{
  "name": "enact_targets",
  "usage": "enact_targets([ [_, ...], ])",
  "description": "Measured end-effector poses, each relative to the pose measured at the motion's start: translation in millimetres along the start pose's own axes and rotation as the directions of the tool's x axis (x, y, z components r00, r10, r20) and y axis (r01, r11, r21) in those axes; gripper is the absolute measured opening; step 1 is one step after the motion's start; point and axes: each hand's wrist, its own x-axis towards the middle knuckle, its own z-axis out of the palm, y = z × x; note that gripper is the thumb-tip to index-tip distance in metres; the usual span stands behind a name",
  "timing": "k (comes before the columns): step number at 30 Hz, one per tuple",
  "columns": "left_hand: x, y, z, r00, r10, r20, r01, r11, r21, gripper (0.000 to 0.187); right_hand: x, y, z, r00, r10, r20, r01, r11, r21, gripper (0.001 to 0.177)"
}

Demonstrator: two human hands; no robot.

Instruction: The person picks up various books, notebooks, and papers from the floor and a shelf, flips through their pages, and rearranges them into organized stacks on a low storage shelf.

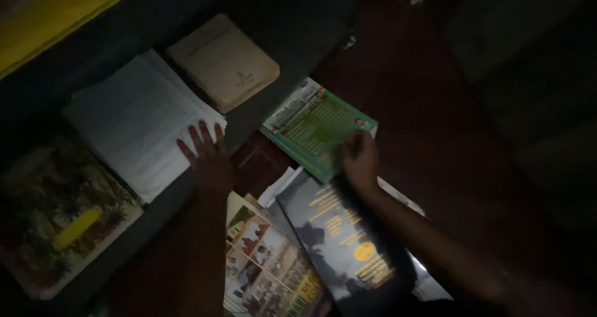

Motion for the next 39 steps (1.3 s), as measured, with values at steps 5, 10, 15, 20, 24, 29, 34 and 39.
enact_targets([
  [5,-54.1,101.1,-41.8,0.996,0.010,0.092,0.006,0.986,-0.168,0.091,-27.9,58.3,-10.4,0.655,0.590,0.471,-0.752,0.448,0.485,0.034],
  [10,-115.8,174.6,-63.3,0.992,0.119,-0.045,-0.126,0.862,-0.491,0.073,-5.6,64.4,-1.3,0.480,0.676,0.559,-0.862,0.245,0.444,0.037],
  [15,-132.1,196.3,-64.7,0.995,0.086,-0.050,-0.099,0.862,-0.497,0.074,2.8,86.8,11.4,0.462,0.648,0.605,-0.886,0.357,0.295,0.048],
  [20,-130.7,196.0,-72.5,0.996,0.090,0.027,-0.065,0.863,-0.501,0.073,8.8,88.3,28.2,0.402,0.683,0.610,-0.912,0.359,0.198,0.053],
  [24,-130.2,193.7,-74.0,0.994,0.100,0.042,-0.065,0.861,-0.504,0.073,11.4,70.5,31.2,0.568,0.662,0.489,-0.818,0.517,0.251,0.057],
  [29,-132.8,192.8,-77.6,0.997,0.070,-0.031,-0.076,0.845,-0.530,0.073,34.7,33.7,8.5,0.794,0.584,-0.170,-0.595,0.804,-0.015,0.070],
  [34,-130.1,195.2,-73.9,0.997,0.067,-0.030,-0.073,0.854,-0.516,0.074,49.5,61.5,14.2,0.569,0.726,0.385,-0.816,0.443,0.372,0.037],
  [39,-133.9,198.0,-60.0,0.997,0.071,-0.028,-0.076,0.876,-0.477,0.076,55.1,84.9,13.4,0.774,0.531,0.345,-0.633,0.661,0.403,0.033],
])
